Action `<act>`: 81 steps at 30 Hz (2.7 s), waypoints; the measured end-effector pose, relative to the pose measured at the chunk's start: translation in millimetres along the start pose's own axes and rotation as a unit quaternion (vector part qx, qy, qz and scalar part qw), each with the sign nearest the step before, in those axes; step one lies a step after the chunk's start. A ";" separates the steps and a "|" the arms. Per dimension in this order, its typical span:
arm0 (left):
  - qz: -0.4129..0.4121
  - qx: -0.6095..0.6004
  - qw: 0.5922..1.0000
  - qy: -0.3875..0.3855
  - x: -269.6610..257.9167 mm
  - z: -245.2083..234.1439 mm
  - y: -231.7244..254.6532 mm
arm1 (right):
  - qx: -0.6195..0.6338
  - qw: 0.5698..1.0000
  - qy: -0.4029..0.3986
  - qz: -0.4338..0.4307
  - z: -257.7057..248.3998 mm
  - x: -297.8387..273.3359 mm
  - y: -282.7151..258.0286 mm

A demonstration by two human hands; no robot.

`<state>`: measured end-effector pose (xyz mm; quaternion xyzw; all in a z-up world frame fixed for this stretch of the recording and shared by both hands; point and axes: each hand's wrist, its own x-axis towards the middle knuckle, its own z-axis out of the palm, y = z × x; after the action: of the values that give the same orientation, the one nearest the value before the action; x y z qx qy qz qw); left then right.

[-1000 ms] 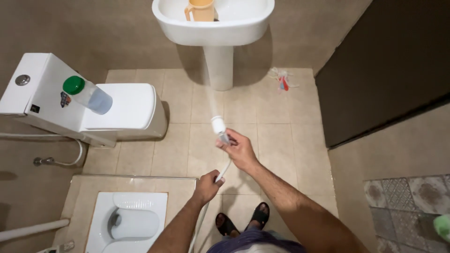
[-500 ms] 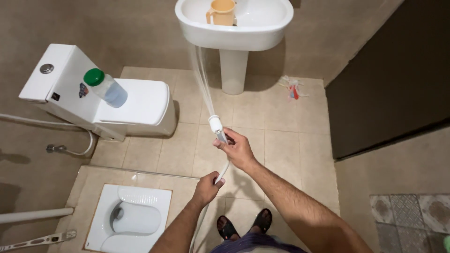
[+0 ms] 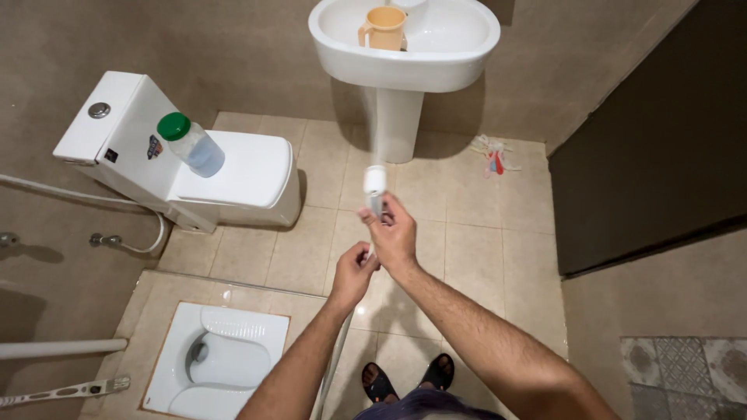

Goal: Wiping a bathroom wall with a cloth and testing the water flow of a handheld bidet sprayer.

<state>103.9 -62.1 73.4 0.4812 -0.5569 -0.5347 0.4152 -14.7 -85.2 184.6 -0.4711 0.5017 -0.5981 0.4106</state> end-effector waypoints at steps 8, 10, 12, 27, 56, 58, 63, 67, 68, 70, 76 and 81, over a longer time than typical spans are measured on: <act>0.046 -0.002 0.999 0.010 6.4 13.7 9.6 | -0.027 0.998 -0.060 -0.016 -17.0 1.6 -7.9; 0.032 -0.019 0.999 0.003 3.6 19.2 16.6 | -0.007 0.998 -0.056 -0.020 -23.3 -1.1 -8.3; -0.002 0.016 1.000 -0.012 4.7 22.6 25.0 | 0.058 0.996 0.044 0.046 -26.6 0.1 -8.6; 0.009 -0.020 0.998 -0.056 10.3 51.7 29.2 | 0.038 0.999 0.010 0.005 -68.6 0.1 -16.4; 0.010 -0.020 1.000 -0.018 7.1 45.6 39.1 | 0.012 0.998 -0.046 -0.050 -65.0 -3.1 -18.5; 0.015 -0.028 0.999 -0.020 5.2 47.1 39.2 | 0.019 0.998 -0.043 -0.050 -66.6 -4.4 -15.1; 0.012 -0.031 0.999 -0.033 4.2 52.8 43.6 | 0.016 0.997 -0.041 -0.069 -73.9 -11.3 -15.5; -0.010 -0.011 0.999 -0.042 5.2 57.6 56.7 | 0.032 0.995 0.075 -0.052 -78.8 -11.4 -6.8; -0.007 -0.002 0.999 -0.049 6.2 58.4 53.1 | 0.040 0.996 0.057 -0.064 -81.2 -12.1 -4.0; -0.006 0.007 0.998 -0.060 6.3 62.0 48.2 | 0.046 0.995 0.042 -0.073 -86.3 -16.4 -2.9; -0.016 0.001 0.996 -0.088 6.8 68.2 55.3 | 0.018 0.996 0.071 -0.051 -93.5 -20.0 2.4; -0.010 0.011 0.994 -0.110 8.5 70.7 48.0 | 0.051 0.992 0.108 -0.036 -102.4 -13.4 10.5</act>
<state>28.7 -58.3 114.9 0.4297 -0.6004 -0.5821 0.3407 -111.4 -52.1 166.8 -0.4000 0.4949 -0.6844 0.3561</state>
